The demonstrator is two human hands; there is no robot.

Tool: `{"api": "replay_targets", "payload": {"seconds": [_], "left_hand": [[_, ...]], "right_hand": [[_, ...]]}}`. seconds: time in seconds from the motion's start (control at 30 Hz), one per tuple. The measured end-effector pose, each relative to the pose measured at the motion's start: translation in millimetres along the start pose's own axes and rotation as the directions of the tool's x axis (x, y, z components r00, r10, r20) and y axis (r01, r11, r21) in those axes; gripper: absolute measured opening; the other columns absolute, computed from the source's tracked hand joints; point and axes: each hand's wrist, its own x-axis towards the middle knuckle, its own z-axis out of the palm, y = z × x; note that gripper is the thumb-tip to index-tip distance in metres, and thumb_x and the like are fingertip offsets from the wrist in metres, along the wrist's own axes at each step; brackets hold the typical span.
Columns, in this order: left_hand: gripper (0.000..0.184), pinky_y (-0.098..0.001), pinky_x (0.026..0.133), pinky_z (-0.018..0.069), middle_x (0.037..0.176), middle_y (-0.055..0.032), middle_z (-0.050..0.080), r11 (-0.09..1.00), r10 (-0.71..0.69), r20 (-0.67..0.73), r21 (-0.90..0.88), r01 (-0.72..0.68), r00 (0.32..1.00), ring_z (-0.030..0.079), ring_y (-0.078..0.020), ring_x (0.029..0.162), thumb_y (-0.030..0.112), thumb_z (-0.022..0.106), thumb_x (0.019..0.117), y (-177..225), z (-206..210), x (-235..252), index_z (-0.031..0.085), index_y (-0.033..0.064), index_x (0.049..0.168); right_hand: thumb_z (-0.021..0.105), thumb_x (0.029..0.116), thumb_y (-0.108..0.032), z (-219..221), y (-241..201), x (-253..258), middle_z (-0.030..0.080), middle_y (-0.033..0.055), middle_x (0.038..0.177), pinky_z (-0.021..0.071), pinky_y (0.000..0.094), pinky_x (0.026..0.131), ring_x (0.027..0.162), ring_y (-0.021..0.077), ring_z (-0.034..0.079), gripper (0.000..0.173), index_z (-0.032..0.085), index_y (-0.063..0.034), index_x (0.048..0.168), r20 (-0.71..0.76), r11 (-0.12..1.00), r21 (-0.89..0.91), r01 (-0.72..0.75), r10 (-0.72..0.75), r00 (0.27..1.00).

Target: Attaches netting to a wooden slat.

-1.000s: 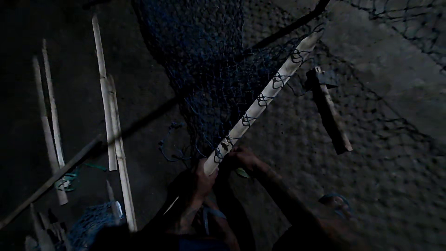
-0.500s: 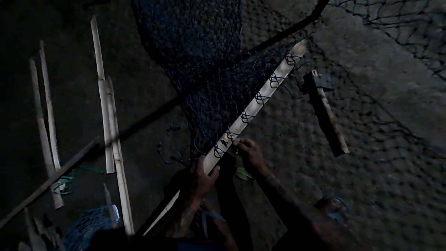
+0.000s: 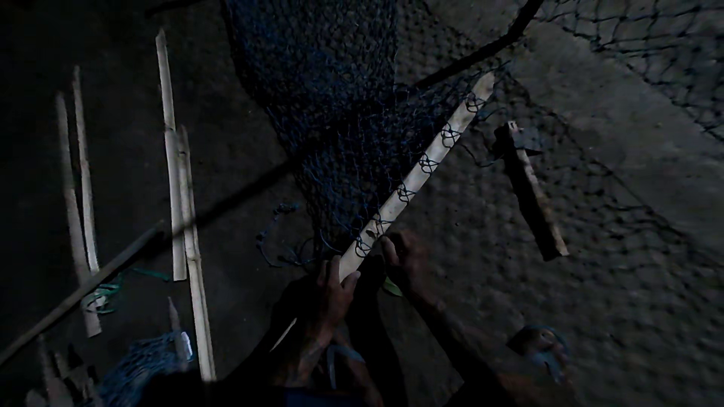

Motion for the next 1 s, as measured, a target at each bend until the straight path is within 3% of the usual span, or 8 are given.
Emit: {"api": "replay_targets", "payload": {"seconds": [0.17,0.4,0.47,0.53,0.63,0.77,0.97,1.0], "left_hand": [[0.055,-0.0432,0.076,0.0612,0.112,-0.0201,0.068,0.985,0.142,-0.118,0.111,-0.129,0.983,0.072,-0.0309,0.088,0.042,0.069,0.095,-4,2,0,0.065,0.0009,0.131],[0.052,-0.0439,0.073,0.061,0.109,-0.0199,0.068,0.965,0.195,-0.127,0.2,-0.167,0.973,0.071,-0.0325,0.086,0.039,0.069,0.0955,2,2,0,0.065,0.001,0.131],[0.052,-0.0432,0.071,0.0613,0.108,-0.02,0.069,0.968,0.201,-0.161,0.187,-0.17,0.966,0.072,-0.0313,0.084,0.038,0.07,0.0939,-1,7,1,0.066,-0.0002,0.129],[0.054,-0.044,0.073,0.0614,0.108,-0.0212,0.069,0.98,0.176,-0.168,0.126,-0.156,0.97,0.072,-0.032,0.085,0.037,0.07,0.0931,-4,9,1,0.066,-0.0022,0.13],[0.059,-0.0461,0.079,0.061,0.112,-0.0235,0.069,0.989,0.143,-0.147,0.05,-0.137,0.979,0.072,-0.0338,0.091,0.041,0.067,0.095,-7,8,1,0.063,-0.004,0.133],[0.061,-0.046,0.074,0.0608,0.111,-0.0198,0.07,0.99,0.107,-0.102,0.107,-0.096,0.989,0.073,-0.0302,0.085,0.049,0.059,0.0978,-6,5,-1,0.063,-0.0005,0.133],[0.056,-0.0493,0.092,0.0576,0.12,-0.0224,0.07,0.995,0.089,0.091,-0.055,-0.084,0.992,0.072,-0.0342,0.103,0.039,0.054,0.1037,-7,-2,0,0.056,-0.0019,0.142],[0.054,-0.0485,0.091,0.0581,0.118,-0.0212,0.071,0.994,0.1,0.132,-0.05,-0.094,0.986,0.072,-0.0332,0.102,0.038,0.051,0.1052,-8,-5,2,0.056,-0.0007,0.142]], "right_hand": [[0.059,0.0945,-0.015,4,7,3,0.07,0.0113,0.091,0.0589,0.0293,0.072,0.08,0.0165,0.068,0.019,0.072,-0.001,0.096,-0.037,0.977,-0.018,0.21,-0.211,0.977],[0.056,0.0975,-0.017,6,2,7,0.067,0.0137,0.099,0.0577,0.0357,0.077,0.088,0.0217,0.066,0.023,0.07,-0.0003,0.104,0.013,0.998,0.011,0.059,-0.06,0.998],[0.057,0.0967,-0.019,6,0,6,0.068,0.0152,0.101,0.0572,0.0387,0.082,0.094,0.0248,0.066,0.024,0.071,0.0,0.103,0.039,0.995,0.007,0.097,-0.097,0.995],[0.058,0.0951,-0.018,6,-2,6,0.067,0.0158,0.099,0.057,0.0379,0.081,0.092,0.0254,0.066,0.024,0.073,0.0001,0.1,0.03,0.99,0.007,0.143,-0.144,0.989],[0.055,0.0969,-0.02,6,0,6,0.067,0.013,0.096,0.0559,0.0342,0.078,0.089,0.0214,0.065,0.025,0.072,-0.0013,0.096,-0.023,0.987,0.028,0.16,-0.16,0.987],[0.055,0.0991,-0.022,1,1,5,0.066,0.011,0.091,0.0555,0.0361,0.077,0.085,0.0209,0.064,0.026,0.07,-0.0005,0.102,0.026,0.996,0.04,0.074,-0.075,0.997],[0.059,0.0976,-0.018,0,0,1,0.065,0.0185,0.095,0.0572,0.0423,0.076,0.085,0.0292,0.066,0.026,0.071,0.0044,0.102,0.086,0.994,-0.015,0.107,-0.105,0.991],[0.061,0.0965,-0.017,-1,-2,2,0.065,0.0187,0.095,0.0576,0.044,0.076,0.085,0.0309,0.066,0.024,0.072,0.0035,0.101,0.089,0.992,-0.033,0.121,-0.118,0.989]]}}
